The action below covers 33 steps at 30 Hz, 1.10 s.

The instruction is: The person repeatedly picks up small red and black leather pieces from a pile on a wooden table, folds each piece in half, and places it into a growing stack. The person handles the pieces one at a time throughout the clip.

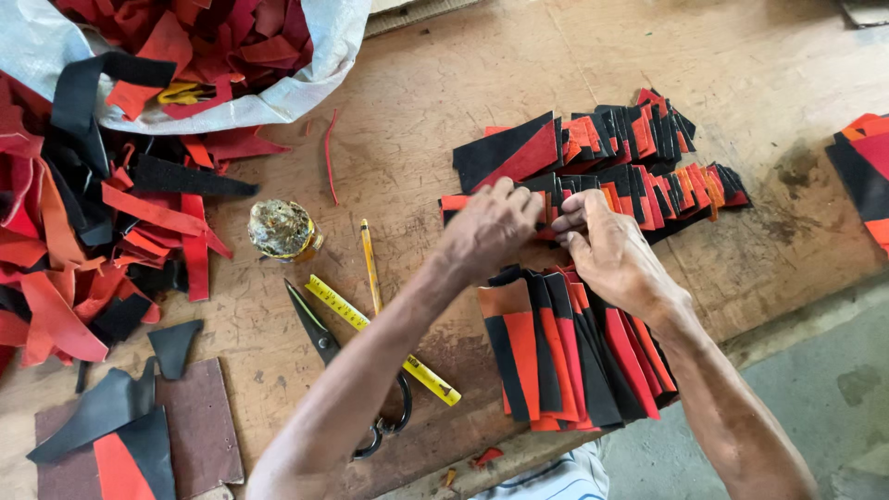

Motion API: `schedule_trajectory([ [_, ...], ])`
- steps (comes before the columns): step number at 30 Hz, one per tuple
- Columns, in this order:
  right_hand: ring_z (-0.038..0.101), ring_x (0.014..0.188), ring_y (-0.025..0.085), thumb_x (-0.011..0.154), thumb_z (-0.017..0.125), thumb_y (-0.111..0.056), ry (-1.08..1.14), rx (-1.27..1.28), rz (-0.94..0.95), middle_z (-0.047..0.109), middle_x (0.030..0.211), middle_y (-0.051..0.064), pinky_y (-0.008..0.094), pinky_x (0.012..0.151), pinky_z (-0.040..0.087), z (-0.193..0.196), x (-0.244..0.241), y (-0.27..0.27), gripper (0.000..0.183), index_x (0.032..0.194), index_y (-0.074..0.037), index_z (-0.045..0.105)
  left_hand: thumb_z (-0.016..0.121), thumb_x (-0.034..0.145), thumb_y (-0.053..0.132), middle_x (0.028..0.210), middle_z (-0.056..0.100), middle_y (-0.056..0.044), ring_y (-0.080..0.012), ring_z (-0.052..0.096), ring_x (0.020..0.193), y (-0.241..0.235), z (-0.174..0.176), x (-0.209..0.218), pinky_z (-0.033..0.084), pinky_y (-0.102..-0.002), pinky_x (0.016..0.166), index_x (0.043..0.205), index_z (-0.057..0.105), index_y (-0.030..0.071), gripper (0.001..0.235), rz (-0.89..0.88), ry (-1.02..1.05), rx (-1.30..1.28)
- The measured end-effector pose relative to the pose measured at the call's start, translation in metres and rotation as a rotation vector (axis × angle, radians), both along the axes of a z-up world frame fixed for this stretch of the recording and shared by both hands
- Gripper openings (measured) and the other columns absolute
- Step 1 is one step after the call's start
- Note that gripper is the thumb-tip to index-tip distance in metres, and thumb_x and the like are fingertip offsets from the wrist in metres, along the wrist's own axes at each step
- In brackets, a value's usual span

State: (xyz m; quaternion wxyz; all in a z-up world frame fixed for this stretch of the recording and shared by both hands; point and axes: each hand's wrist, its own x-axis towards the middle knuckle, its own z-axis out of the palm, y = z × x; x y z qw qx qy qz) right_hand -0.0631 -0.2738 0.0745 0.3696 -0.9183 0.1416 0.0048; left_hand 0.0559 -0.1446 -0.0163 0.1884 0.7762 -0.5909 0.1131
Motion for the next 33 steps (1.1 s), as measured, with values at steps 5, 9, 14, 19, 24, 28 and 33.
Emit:
schedule_trajectory([
  [5, 0.074, 0.098, 0.030, 0.094, 0.051, 0.003, -0.015, -0.028, -0.014, 0.072, 0.106, 0.019, 0.040, 0.084, 0.059, -0.001, 0.002, 0.003, 0.028, 0.122, 0.005, 0.047, 0.065, 0.087, 0.012, 0.093, 0.064, -0.010, -0.0209, 0.062, 0.089, 0.000, -0.007, 0.002, 0.054, -0.034, 0.079, 0.100, 0.061, 0.001, 0.017, -0.031, -0.160, 0.043],
  [9, 0.076, 0.095, 0.030, 0.093, 0.049, 0.003, -0.061, -0.005, 0.017, 0.072, 0.103, 0.020, 0.039, 0.085, 0.060, -0.003, 0.001, 0.001, 0.027, 0.120, 0.006, 0.047, 0.061, 0.097, 0.014, 0.084, 0.062, -0.007, -0.0206, 0.059, 0.075, -0.004, -0.004, 0.018, 0.052, -0.036, 0.067, 0.099, 0.063, 0.004, 0.010, 0.010, -0.274, 0.087],
  [14, 0.070, 0.095, 0.038, 0.093, 0.055, -0.004, -0.104, -0.162, 0.072, 0.070, 0.101, 0.022, 0.044, 0.086, 0.055, -0.012, 0.002, 0.001, 0.031, 0.122, 0.008, 0.050, 0.060, 0.093, 0.009, 0.072, 0.064, -0.012, -0.0266, 0.065, 0.065, 0.011, 0.024, 0.032, 0.050, -0.041, 0.061, 0.093, 0.061, 0.004, 0.005, 0.222, 0.636, -0.359],
  [19, 0.064, 0.092, 0.043, 0.093, 0.063, -0.013, 0.015, -0.377, -0.004, 0.062, 0.105, 0.027, 0.049, 0.081, 0.051, -0.022, 0.006, 0.005, 0.035, 0.124, 0.002, 0.057, 0.056, 0.104, 0.007, 0.086, 0.064, -0.023, -0.0413, 0.063, 0.081, 0.063, 0.056, 0.010, 0.049, -0.046, 0.069, 0.108, 0.061, 0.001, 0.009, 0.146, 0.611, -0.468],
  [24, 0.068, 0.102, 0.036, 0.108, 0.058, -0.014, 0.005, -0.323, -0.124, 0.067, 0.116, 0.021, 0.045, 0.090, 0.053, 0.000, 0.000, 0.013, 0.020, 0.123, -0.001, 0.058, 0.060, 0.104, 0.013, 0.083, 0.062, -0.022, -0.0399, 0.054, 0.073, 0.108, 0.070, -0.022, 0.052, -0.041, 0.067, 0.104, 0.065, 0.001, 0.014, 0.208, 0.876, -0.321],
  [28, 0.070, 0.108, 0.028, 0.087, 0.072, -0.005, -0.320, -0.010, 0.307, 0.065, 0.122, 0.015, 0.038, 0.089, 0.060, 0.015, -0.013, 0.036, 0.042, 0.128, -0.009, 0.062, 0.064, 0.099, 0.012, 0.083, 0.071, -0.016, -0.0244, 0.070, 0.073, 0.123, 0.063, -0.037, 0.054, -0.036, 0.070, 0.107, 0.070, 0.003, 0.014, 0.160, 1.003, -0.287],
  [33, 0.064, 0.099, 0.026, 0.078, 0.079, -0.001, -0.473, -0.179, 0.615, 0.065, 0.106, 0.005, 0.036, 0.083, 0.059, 0.021, -0.017, 0.058, 0.043, 0.120, -0.011, 0.070, 0.066, 0.099, 0.004, 0.105, 0.076, -0.007, -0.0123, 0.068, 0.098, 0.135, 0.051, -0.039, 0.058, -0.029, 0.090, 0.117, 0.071, -0.001, 0.019, -0.139, 1.516, -0.350],
])
